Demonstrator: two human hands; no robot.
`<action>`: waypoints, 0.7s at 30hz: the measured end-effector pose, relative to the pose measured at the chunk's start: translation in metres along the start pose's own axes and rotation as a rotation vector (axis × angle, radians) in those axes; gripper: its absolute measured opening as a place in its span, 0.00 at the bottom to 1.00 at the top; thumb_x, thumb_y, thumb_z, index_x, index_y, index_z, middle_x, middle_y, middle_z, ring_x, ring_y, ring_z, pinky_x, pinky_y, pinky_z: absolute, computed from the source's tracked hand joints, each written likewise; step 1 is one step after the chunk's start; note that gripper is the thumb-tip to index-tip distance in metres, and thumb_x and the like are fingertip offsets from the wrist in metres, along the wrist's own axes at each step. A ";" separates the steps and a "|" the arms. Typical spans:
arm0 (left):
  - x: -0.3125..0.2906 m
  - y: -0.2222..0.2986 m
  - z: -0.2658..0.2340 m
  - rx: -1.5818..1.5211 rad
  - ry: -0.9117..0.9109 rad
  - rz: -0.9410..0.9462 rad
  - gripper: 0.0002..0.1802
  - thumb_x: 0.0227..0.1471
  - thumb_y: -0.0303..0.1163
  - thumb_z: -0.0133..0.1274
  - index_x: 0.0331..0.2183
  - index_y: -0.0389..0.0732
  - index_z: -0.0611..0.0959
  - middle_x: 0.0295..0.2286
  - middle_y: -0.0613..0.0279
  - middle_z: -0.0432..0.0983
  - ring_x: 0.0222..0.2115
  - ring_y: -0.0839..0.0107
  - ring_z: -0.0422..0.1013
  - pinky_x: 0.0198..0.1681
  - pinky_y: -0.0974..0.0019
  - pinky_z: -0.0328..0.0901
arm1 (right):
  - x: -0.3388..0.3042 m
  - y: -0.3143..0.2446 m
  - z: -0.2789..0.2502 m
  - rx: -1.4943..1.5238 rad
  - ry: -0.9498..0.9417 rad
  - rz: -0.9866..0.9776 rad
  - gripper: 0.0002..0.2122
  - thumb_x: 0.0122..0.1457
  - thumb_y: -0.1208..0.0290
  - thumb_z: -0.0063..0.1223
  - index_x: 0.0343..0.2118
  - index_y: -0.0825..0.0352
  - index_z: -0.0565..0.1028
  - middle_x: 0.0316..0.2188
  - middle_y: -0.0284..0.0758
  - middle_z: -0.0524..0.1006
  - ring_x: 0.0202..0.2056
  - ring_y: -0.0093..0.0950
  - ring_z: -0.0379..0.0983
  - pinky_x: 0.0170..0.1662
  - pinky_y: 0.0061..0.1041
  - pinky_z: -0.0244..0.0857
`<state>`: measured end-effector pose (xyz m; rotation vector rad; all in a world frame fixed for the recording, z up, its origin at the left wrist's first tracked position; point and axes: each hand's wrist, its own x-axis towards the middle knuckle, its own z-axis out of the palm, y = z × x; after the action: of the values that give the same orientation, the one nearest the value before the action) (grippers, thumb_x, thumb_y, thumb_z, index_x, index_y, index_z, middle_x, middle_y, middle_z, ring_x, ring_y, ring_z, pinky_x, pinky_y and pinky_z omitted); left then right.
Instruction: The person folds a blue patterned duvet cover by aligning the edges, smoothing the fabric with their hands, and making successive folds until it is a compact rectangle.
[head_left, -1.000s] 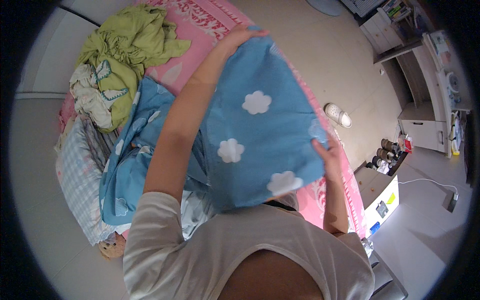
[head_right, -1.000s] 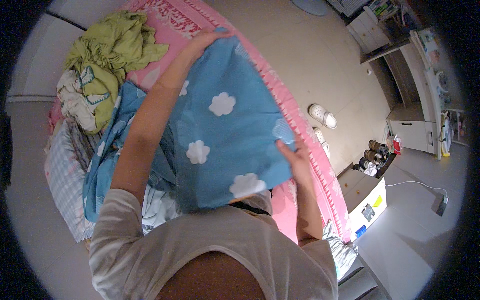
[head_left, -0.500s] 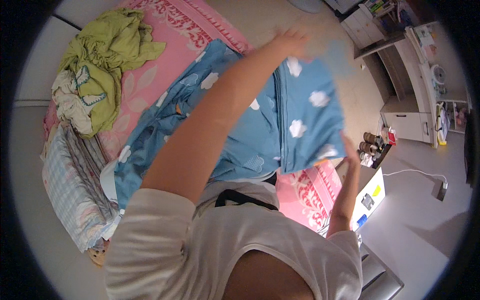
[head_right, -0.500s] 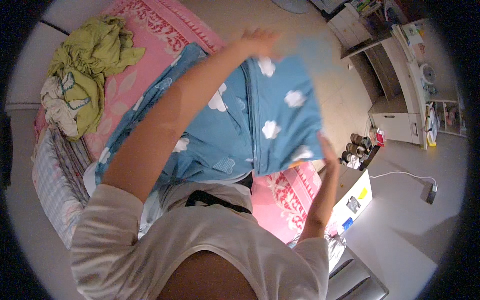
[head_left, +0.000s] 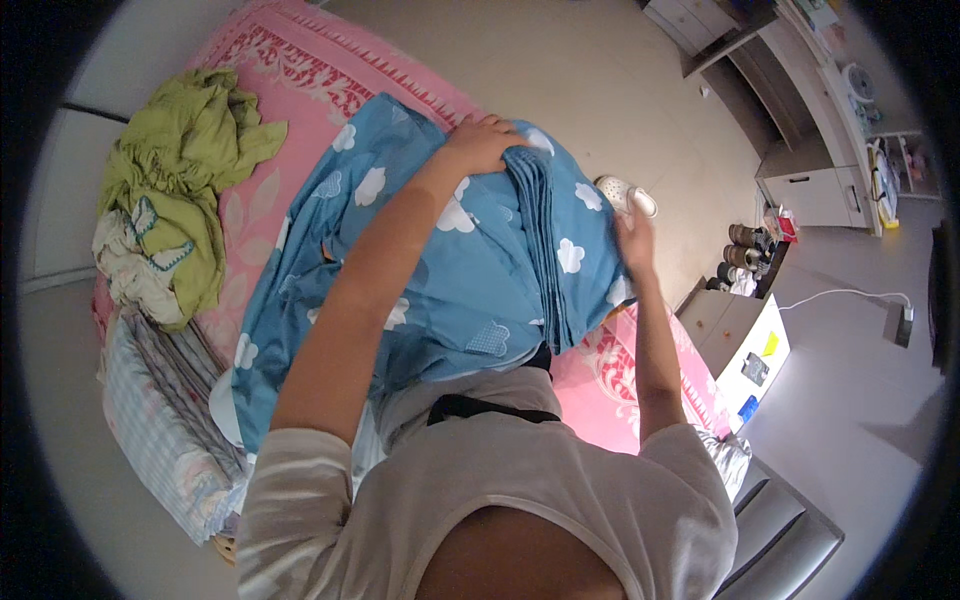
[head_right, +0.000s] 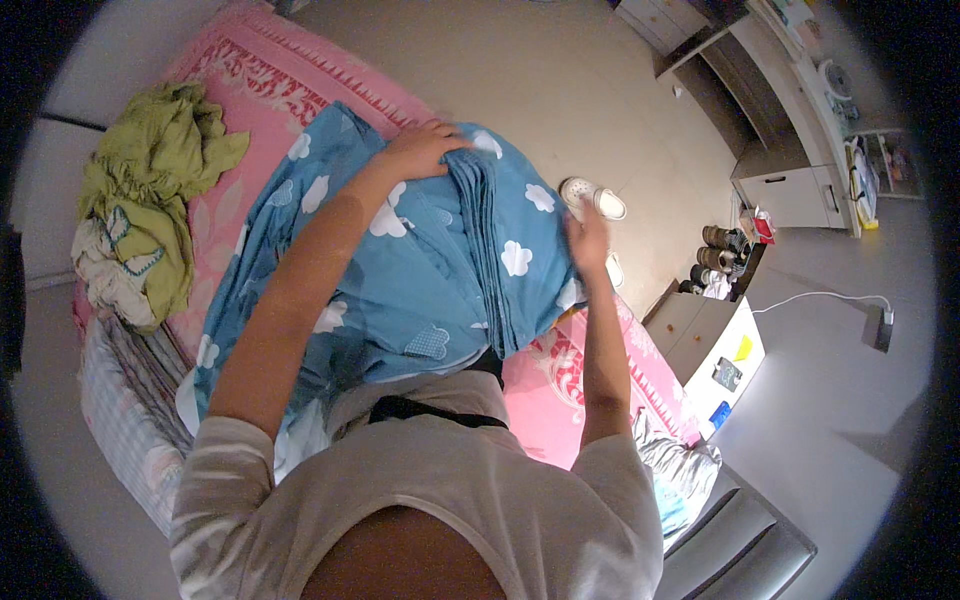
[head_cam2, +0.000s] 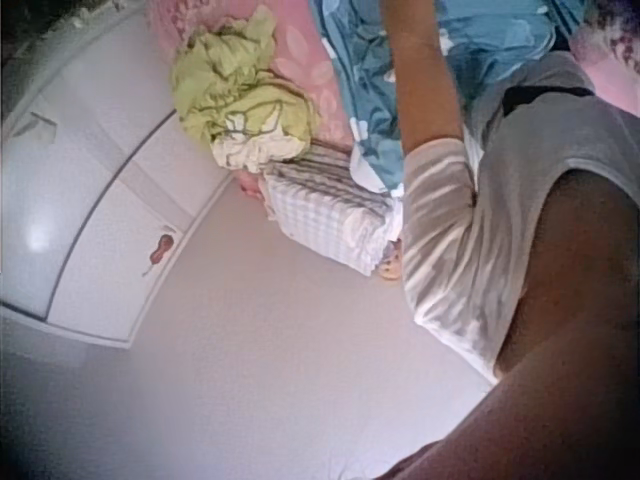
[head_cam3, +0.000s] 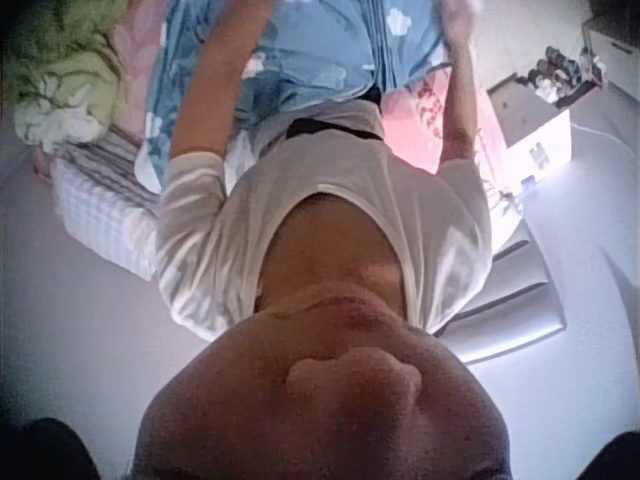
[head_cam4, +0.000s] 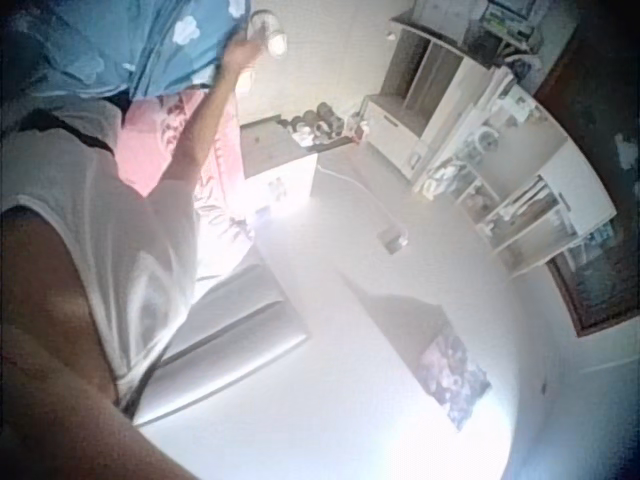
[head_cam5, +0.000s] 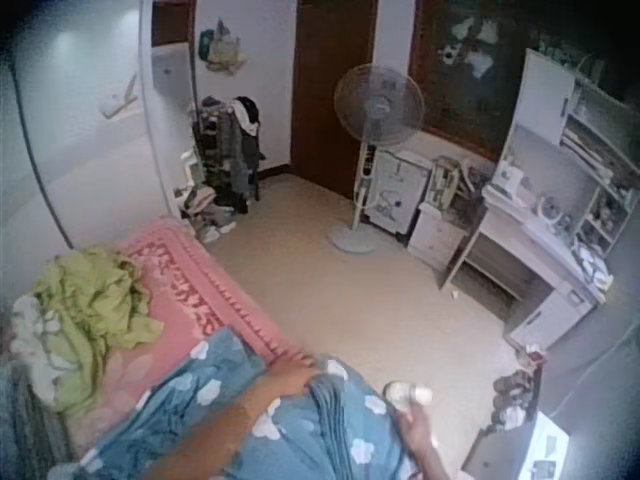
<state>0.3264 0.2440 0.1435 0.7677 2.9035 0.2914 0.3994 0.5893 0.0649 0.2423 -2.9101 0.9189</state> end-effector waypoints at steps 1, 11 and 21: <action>0.007 -0.004 -0.003 -0.032 -0.116 0.009 0.26 0.37 0.31 0.57 0.43 0.56 0.76 0.46 0.66 0.67 0.51 0.62 0.58 0.51 0.57 0.59 | -0.018 -0.001 0.009 0.010 -0.130 -0.056 0.18 0.56 0.64 0.46 0.49 0.64 0.67 0.48 0.47 0.68 0.48 0.45 0.65 0.51 0.35 0.59; 0.017 -0.007 0.016 0.153 0.493 0.351 0.21 0.41 0.25 0.52 0.41 0.54 0.75 0.42 0.65 0.70 0.47 0.66 0.63 0.50 0.54 0.57 | -0.116 0.041 -0.026 -0.351 0.179 0.209 0.19 0.56 0.64 0.47 0.48 0.69 0.68 0.46 0.45 0.69 0.48 0.41 0.65 0.52 0.38 0.56; 0.022 0.008 0.015 -0.397 0.211 0.102 0.28 0.37 0.18 0.48 0.44 0.51 0.74 0.41 0.60 0.71 0.46 0.59 0.64 0.52 0.58 0.55 | -0.075 -0.145 -0.001 0.397 -0.216 0.223 0.21 0.53 0.61 0.53 0.48 0.67 0.67 0.45 0.44 0.67 0.36 0.34 0.69 0.39 0.27 0.64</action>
<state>0.3135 0.2638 0.1290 0.8559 2.8486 0.9790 0.4989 0.4826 0.1381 0.0401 -2.9587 1.6019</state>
